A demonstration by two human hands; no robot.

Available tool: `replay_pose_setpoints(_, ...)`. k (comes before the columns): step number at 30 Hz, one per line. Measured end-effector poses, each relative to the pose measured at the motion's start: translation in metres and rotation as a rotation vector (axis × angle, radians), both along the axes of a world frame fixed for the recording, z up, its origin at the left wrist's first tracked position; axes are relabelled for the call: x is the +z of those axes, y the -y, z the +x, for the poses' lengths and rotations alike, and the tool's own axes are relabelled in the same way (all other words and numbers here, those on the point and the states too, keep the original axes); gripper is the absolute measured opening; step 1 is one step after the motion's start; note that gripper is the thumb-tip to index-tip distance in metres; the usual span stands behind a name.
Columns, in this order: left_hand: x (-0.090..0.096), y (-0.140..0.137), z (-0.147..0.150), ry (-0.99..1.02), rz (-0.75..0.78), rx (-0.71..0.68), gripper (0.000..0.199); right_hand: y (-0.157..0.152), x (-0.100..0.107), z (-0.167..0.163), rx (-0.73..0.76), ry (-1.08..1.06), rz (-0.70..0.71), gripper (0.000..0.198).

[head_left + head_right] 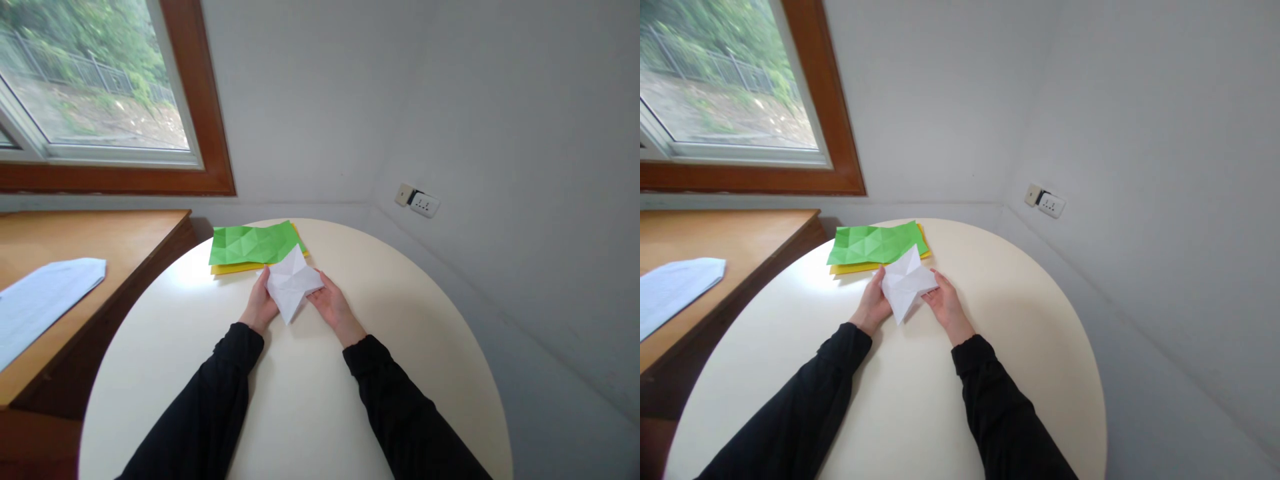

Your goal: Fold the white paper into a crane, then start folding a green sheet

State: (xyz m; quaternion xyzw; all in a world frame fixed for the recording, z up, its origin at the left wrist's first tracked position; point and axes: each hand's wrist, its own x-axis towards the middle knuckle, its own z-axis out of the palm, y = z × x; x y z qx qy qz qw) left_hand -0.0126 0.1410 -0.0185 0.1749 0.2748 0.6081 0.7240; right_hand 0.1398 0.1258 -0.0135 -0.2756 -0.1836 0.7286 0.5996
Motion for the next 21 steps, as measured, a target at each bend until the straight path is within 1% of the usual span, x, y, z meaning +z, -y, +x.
replay_pose_setpoints(2,-0.0003,-0.0003,-0.0018,-0.004,0.013,0.038,0.038,0.0011,-0.0018,-0.0027,0.010,0.055,0.026,0.019)
replay_pose_setpoints(6,0.0008,0.0039,-0.0056,0.007,0.013,0.035,0.045,0.0026,-0.0056,-0.0083,-0.014,0.159,0.068,0.025)
replay_pose_setpoints(10,0.0003,0.0067,-0.0075,-0.008,0.033,0.063,0.049,0.0029,-0.0063,-0.0091,-0.009,0.155,0.077,0.024)
replay_pose_setpoints(14,-0.0014,0.0045,-0.0084,0.001,0.016,0.104,0.047,0.0020,-0.0039,-0.0055,0.024,0.133,0.073,0.021)
replay_pose_setpoints(16,-0.0014,0.0039,-0.0088,-0.010,0.021,0.084,0.048,0.0013,-0.0026,-0.0043,0.046,0.123,0.072,0.020)
replay_pose_setpoints(19,0.0002,0.0053,-0.0088,-0.036,0.019,0.017,0.051,0.0011,-0.0013,-0.0038,0.069,0.109,0.064,0.019)
replay_pose_setpoints(21,0.0022,0.0070,-0.0077,-0.022,-0.002,0.007,0.050,0.0017,-0.0007,-0.0034,0.080,0.094,0.062,0.021)
